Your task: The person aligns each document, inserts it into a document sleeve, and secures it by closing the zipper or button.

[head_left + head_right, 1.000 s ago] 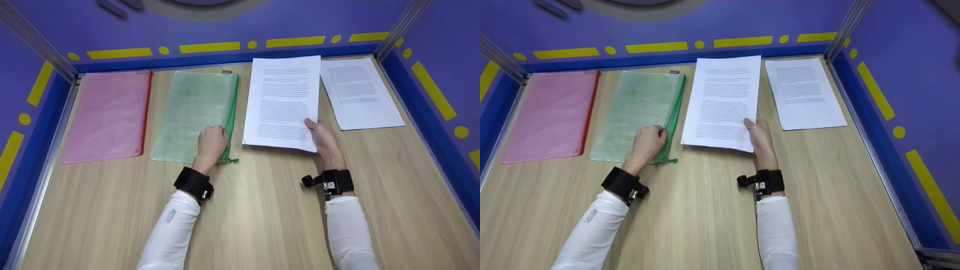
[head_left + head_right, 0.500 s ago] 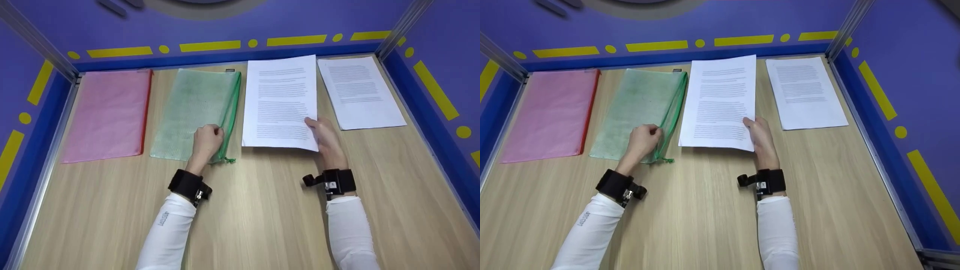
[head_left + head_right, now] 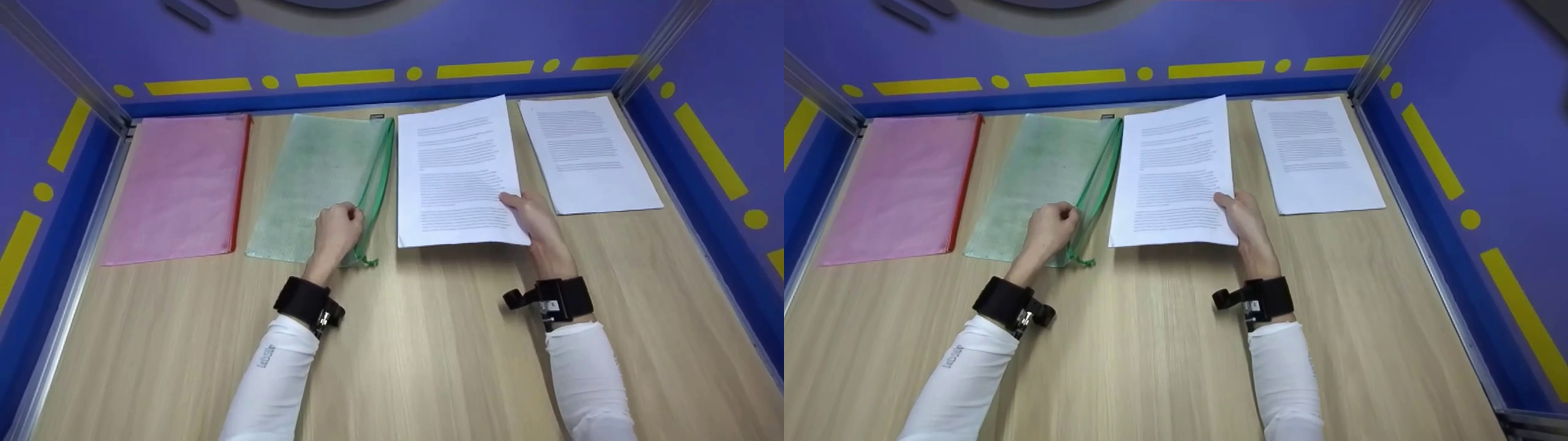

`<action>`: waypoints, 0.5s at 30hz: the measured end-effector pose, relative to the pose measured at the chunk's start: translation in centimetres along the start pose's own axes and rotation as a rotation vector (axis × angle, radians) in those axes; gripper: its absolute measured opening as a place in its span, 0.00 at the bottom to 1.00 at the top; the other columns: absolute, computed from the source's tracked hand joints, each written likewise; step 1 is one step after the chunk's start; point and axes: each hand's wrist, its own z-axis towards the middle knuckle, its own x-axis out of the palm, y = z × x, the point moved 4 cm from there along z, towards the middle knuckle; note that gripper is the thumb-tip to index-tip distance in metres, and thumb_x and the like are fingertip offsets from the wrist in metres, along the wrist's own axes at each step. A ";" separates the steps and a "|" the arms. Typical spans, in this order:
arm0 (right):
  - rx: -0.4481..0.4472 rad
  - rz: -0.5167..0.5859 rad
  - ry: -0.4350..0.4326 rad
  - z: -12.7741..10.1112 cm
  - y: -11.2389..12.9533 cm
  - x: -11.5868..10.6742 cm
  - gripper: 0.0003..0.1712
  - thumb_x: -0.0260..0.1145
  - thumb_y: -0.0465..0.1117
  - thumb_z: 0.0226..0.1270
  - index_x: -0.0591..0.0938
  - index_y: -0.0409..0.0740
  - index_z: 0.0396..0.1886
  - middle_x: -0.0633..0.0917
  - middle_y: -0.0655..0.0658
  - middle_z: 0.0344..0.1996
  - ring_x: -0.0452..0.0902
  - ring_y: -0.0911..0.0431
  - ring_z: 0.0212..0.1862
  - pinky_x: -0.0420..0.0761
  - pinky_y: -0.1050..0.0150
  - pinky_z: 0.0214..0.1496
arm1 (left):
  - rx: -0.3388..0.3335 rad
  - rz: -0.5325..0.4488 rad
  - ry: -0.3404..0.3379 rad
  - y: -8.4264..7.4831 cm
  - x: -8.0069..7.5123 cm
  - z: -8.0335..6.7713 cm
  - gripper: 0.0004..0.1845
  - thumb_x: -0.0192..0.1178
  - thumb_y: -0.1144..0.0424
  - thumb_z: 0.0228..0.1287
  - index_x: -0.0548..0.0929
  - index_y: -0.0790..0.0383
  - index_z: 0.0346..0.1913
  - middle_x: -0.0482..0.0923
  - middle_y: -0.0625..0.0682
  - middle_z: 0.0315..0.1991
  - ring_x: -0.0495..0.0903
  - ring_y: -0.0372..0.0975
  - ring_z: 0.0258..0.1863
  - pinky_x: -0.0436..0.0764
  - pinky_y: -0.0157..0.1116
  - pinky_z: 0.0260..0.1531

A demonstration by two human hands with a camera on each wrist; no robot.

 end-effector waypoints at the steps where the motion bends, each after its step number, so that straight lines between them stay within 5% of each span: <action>1: -0.002 -0.012 -0.002 0.0 0.0 0.0 0.25 0.53 0.43 0.77 0.68 0.34 0.67 0.89 0.55 0.35 0.87 0.62 0.37 0.83 0.71 0.34 | 0.001 0.000 -0.003 0.0 0.0 0.1 0.16 0.51 0.62 0.73 0.76 0.60 0.24 0.66 0.47 0.18 0.64 0.39 0.18 0.63 0.34 0.21; 15: -0.014 -0.050 0.044 -0.4 1.9 1.2 0.25 0.52 0.41 0.77 0.68 0.28 0.66 0.89 0.54 0.30 0.87 0.62 0.32 0.83 0.72 0.31 | 0.000 -0.003 -0.035 0.5 -0.3 0.1 0.16 0.49 0.62 0.73 0.76 0.60 0.25 0.66 0.46 0.19 0.65 0.39 0.19 0.64 0.33 0.22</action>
